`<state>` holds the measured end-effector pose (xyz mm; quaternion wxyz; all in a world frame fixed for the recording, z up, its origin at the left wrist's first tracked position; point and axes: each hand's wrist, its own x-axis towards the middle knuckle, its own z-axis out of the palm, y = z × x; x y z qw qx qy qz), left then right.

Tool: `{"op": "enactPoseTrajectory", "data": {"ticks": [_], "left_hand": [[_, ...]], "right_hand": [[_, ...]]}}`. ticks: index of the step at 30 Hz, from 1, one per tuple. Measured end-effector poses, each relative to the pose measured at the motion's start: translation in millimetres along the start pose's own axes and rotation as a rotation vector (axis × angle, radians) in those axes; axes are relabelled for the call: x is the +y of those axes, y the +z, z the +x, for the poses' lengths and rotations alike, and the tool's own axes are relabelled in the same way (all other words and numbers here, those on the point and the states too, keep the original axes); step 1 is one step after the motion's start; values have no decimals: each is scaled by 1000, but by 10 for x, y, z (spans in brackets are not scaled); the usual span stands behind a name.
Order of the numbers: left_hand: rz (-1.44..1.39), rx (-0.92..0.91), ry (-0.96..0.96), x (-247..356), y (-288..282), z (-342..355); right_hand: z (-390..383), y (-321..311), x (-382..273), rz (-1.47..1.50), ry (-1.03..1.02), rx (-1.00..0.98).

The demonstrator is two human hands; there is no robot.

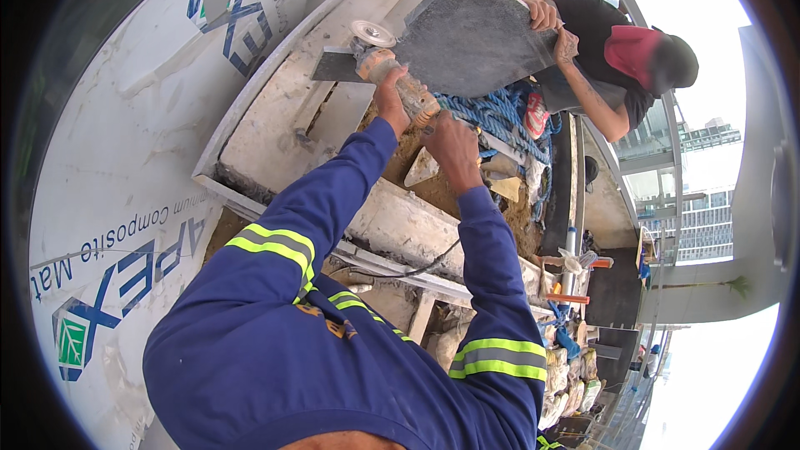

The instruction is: The person uses an angle grinder to cut a dark stone slab while a coworker holds it steady. After cutting, the person positions the slab into a curved frame and assists with alignment.

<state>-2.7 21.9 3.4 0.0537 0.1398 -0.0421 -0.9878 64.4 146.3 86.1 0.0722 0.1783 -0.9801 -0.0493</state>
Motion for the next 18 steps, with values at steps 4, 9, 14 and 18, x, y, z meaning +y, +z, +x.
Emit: {"op": "enactPoseTrajectory", "data": {"ticks": [4, 9, 14, 18], "left_hand": [[-17, 10, -13, 18, 35, -28], [1, 20, 3, -22, 6, 0], [24, 28, 12, -8, 14, -41], [-2, 10, 10, 6, 49, -22]], "right_hand": [[5, 11, 5, 24, 12, 0], [9, 19, 35, 7, -16, 17], [-6, 20, 35, 10, 12, -23], [21, 58, 67, 10, -7, 7]]}}
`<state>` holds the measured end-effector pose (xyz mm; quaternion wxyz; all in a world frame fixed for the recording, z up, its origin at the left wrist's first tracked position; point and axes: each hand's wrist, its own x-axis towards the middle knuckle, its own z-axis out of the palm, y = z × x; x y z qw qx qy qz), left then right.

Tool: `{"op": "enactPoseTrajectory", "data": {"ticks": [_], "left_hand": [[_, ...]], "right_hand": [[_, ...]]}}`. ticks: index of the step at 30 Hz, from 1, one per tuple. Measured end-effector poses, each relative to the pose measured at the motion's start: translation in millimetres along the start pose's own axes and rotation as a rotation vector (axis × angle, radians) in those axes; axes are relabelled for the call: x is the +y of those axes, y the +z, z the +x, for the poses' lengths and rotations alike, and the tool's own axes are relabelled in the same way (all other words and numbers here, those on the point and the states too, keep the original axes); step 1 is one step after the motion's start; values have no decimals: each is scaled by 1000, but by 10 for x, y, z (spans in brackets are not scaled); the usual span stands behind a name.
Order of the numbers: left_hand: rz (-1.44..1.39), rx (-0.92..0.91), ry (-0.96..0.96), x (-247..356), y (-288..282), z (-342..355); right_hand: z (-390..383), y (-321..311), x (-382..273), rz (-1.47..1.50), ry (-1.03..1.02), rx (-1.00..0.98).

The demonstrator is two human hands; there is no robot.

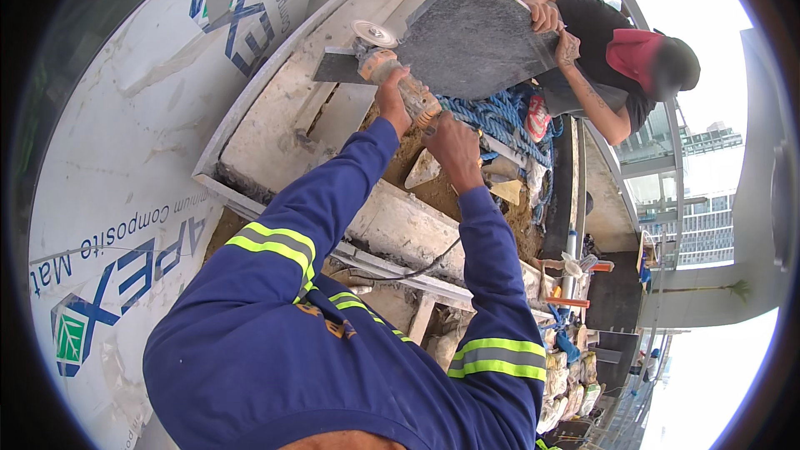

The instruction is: The person uses an angle grinder to cut a dark stone slab while a coworker holds it steady. After cutting, the person positions the slab into a curved frame and assists with alignment.

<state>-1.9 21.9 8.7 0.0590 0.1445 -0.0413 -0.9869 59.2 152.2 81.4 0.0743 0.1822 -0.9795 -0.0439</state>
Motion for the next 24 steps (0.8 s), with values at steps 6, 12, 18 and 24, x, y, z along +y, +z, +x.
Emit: {"op": "enactPoseTrajectory", "data": {"ticks": [6, 12, 18, 24], "left_hand": [[-12, -4, 23, -28, -8, -4], [-18, 9, -8, -49, 3, 11], [-36, 2, 21, -34, -53, 84], [-24, 21, -2, -55, -18, 18]], "right_hand": [[7, -12, 1, -18, 1, -7], [-5, -27, 18, 17, 5, -3], [-15, -102, -33, 30, 1, -27], [-25, -56, 18, 8, 9, -20]]}}
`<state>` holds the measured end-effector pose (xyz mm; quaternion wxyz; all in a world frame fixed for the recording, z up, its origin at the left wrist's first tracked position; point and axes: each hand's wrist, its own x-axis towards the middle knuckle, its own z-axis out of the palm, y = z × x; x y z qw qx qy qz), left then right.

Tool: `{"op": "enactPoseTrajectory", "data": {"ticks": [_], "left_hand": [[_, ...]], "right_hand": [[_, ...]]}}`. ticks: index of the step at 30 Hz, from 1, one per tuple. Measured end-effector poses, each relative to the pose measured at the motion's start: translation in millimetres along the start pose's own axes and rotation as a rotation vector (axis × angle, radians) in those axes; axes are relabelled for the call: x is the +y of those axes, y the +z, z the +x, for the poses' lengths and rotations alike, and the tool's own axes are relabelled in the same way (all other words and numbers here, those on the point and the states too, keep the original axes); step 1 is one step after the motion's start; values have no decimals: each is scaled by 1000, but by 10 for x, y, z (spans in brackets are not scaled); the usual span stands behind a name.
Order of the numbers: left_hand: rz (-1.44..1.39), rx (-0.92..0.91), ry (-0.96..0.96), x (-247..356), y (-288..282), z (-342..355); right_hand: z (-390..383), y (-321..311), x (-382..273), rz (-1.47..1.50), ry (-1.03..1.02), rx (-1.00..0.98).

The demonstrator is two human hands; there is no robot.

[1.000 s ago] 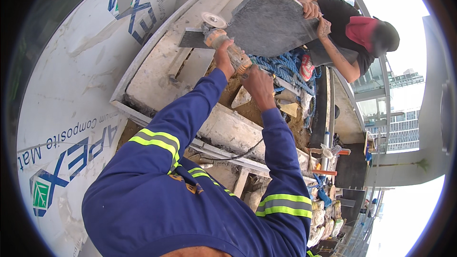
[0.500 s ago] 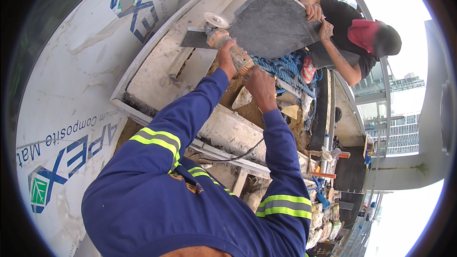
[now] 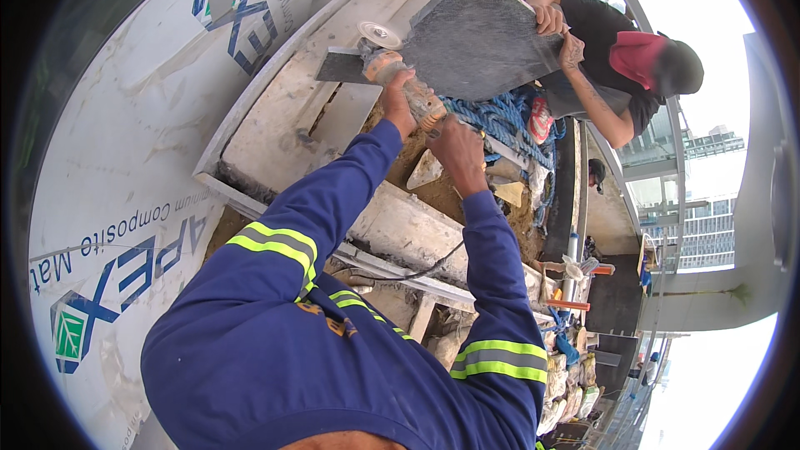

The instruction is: The person uses an angle grinder to cut a dark stone slab while a coworker holds it steady. After cutting, the person positions the slab into a curved frame and assists with alignment.

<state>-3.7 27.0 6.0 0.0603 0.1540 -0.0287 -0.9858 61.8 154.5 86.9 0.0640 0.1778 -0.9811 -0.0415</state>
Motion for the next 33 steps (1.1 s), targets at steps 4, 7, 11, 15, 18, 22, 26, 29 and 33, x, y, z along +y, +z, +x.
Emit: {"op": "enactPoseTrajectory", "data": {"ticks": [4, 7, 11, 15, 18, 22, 26, 29, 33], "left_hand": [[15, 10, -2, 4, 44, 16], [7, 6, 12, 5, -11, 17], [9, 11, 54, -27, 53, 0], [0, 2, 1, -3, 44, -39], [9, -19, 20, -38, 38, -34], [7, -13, 30, -25, -4, -8], [-7, -4, -10, 6, 41, 0], [8, -4, 0, 20, 61, -27], [47, -17, 10, -12, 64, -95]], "right_hand": [[53, 47, 20, -34, 10, -10], [33, 9, -24, -13, 23, -31], [27, 29, 29, -19, 5, -2], [-1, -9, 14, -30, -15, 12], [15, 0, 23, -39, -31, 26], [-14, -12, -32, -51, -10, 27], [4, 45, 59, -33, -17, 40], [28, 46, 24, -37, -15, 24], [-51, -24, -21, -14, 26, -10]]}}
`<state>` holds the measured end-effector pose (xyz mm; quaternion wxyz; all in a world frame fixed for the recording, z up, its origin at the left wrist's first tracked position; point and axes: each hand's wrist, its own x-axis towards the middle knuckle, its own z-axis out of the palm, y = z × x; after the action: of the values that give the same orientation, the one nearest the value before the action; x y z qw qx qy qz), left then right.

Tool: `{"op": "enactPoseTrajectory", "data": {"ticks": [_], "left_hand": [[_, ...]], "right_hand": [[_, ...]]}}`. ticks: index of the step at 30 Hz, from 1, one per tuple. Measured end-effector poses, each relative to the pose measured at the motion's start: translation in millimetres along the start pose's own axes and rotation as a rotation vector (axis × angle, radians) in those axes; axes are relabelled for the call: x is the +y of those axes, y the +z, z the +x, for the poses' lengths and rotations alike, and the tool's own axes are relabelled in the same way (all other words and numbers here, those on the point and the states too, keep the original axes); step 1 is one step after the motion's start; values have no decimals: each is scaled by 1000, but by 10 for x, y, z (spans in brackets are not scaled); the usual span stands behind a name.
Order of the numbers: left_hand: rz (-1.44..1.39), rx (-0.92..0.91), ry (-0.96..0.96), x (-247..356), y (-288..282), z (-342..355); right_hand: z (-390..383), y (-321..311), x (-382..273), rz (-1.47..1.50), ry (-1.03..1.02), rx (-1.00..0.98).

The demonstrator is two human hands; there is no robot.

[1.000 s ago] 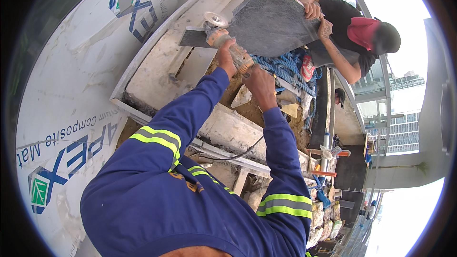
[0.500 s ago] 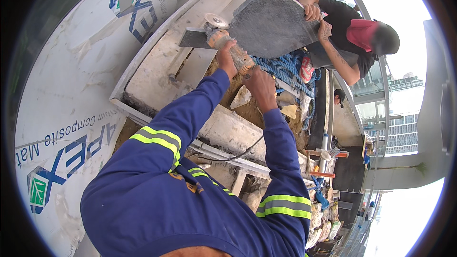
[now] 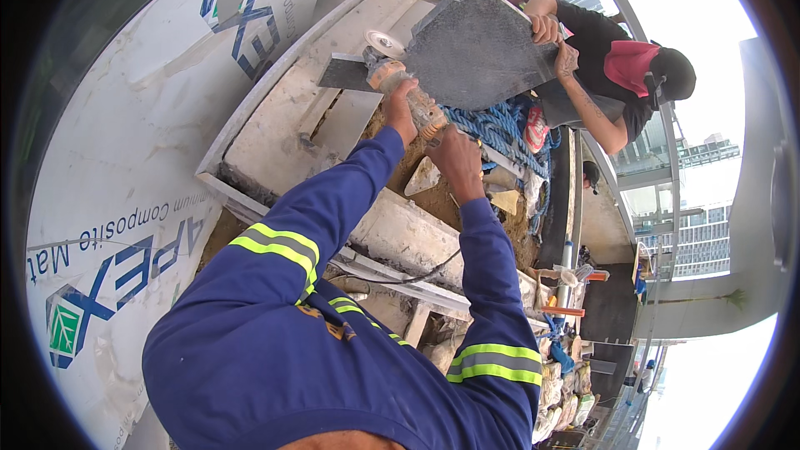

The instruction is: The person uses an angle grinder to cut a dark stone slab while a coworker holds it steady. After cutting, the person positions the slab into a curved frame and assists with alignment.

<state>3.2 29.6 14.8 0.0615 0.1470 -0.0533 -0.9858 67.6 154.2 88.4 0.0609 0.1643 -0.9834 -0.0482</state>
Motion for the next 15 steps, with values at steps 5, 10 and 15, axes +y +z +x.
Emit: {"op": "enactPoseTrajectory", "data": {"ticks": [5, 10, 15], "left_hand": [[-17, 1, -44, 45, -44, -25], [59, 49, 26, 155, -22, -86], [268, 49, 114, 626, 95, -100]], "right_hand": [[-18, -26, -53, 24, 38, -36], [-68, -38, -171, 71, 36, 9], [-123, -26, -633, 277, 140, 13]]}}
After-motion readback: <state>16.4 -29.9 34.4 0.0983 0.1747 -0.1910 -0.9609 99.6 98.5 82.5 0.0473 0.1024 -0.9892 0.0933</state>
